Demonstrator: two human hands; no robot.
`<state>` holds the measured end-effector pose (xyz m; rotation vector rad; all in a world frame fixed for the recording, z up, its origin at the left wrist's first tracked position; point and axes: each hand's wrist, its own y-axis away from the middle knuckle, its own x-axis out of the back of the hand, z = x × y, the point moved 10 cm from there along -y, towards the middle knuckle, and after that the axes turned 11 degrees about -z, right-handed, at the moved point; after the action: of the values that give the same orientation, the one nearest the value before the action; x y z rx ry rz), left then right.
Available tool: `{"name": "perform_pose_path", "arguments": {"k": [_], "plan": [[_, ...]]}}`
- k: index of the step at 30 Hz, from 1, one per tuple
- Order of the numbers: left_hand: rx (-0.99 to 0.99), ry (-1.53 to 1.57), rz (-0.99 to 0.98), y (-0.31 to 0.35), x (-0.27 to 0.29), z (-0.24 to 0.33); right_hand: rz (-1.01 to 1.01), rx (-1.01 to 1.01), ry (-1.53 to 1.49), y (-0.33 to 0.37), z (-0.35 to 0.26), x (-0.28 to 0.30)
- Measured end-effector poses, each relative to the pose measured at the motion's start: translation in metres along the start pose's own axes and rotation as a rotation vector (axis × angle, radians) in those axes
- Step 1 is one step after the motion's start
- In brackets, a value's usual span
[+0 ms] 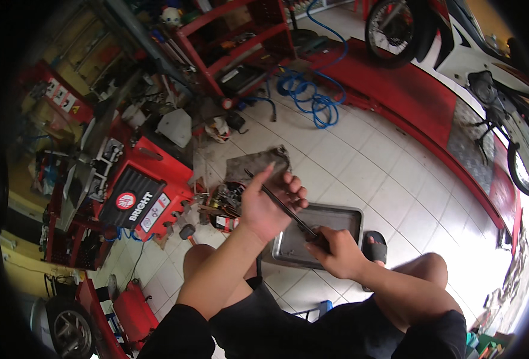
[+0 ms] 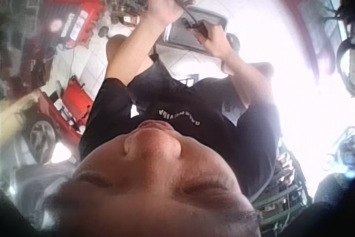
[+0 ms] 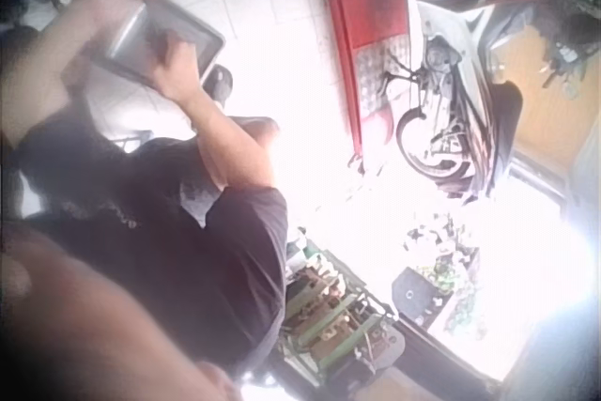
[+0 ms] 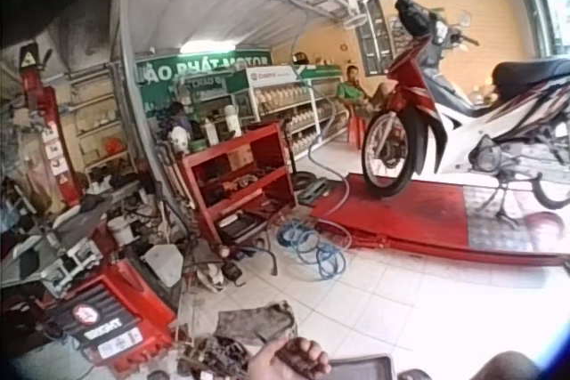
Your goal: The person sits in a workshop and uses a screwdriver to disassemble a cylindrical mechanical part, removing internal components and placing them into a metal tray. They continue to use the screwdriver to pry and extract parts from the housing.
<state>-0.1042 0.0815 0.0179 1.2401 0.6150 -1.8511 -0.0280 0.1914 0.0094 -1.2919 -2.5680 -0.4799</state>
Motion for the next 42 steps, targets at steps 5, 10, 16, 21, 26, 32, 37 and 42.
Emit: {"name": "perform_pose_path", "arguments": {"k": [5, 10, 16, 21, 26, 32, 37, 42], "plan": [[-0.044, 0.023, -0.149, -0.005, -0.017, 0.005, -0.135, -0.123, -0.180, -0.002, 0.019, -0.017], [-0.038, -0.041, -0.156, 0.000, -0.015, 0.007, -0.367, -0.243, -0.548, 0.002, 0.015, -0.041], [0.039, -0.041, -0.176, 0.006, -0.013, -0.004, -0.356, -0.157, -0.438, 0.001, 0.021, -0.039], [0.063, -0.036, -0.305, 0.005, -0.008, -0.009, -0.367, -0.171, -0.408, 0.006, 0.011, -0.033], [-0.006, -0.089, -0.288, 0.009, -0.018, 0.003, -0.328, -0.115, -0.436, -0.001, 0.016, -0.036], [0.001, -0.120, -0.363, -0.001, -0.034, -0.004, -0.331, -0.140, -0.502, 0.009, 0.015, -0.027], [0.003, -0.141, -0.336, -0.002, -0.036, -0.005, -0.403, -0.199, -0.460, 0.012, 0.015, -0.027], [0.017, -0.143, -0.361, 0.000, -0.041, -0.006, -0.367, -0.132, -0.491, 0.010, 0.012, -0.028]]}}
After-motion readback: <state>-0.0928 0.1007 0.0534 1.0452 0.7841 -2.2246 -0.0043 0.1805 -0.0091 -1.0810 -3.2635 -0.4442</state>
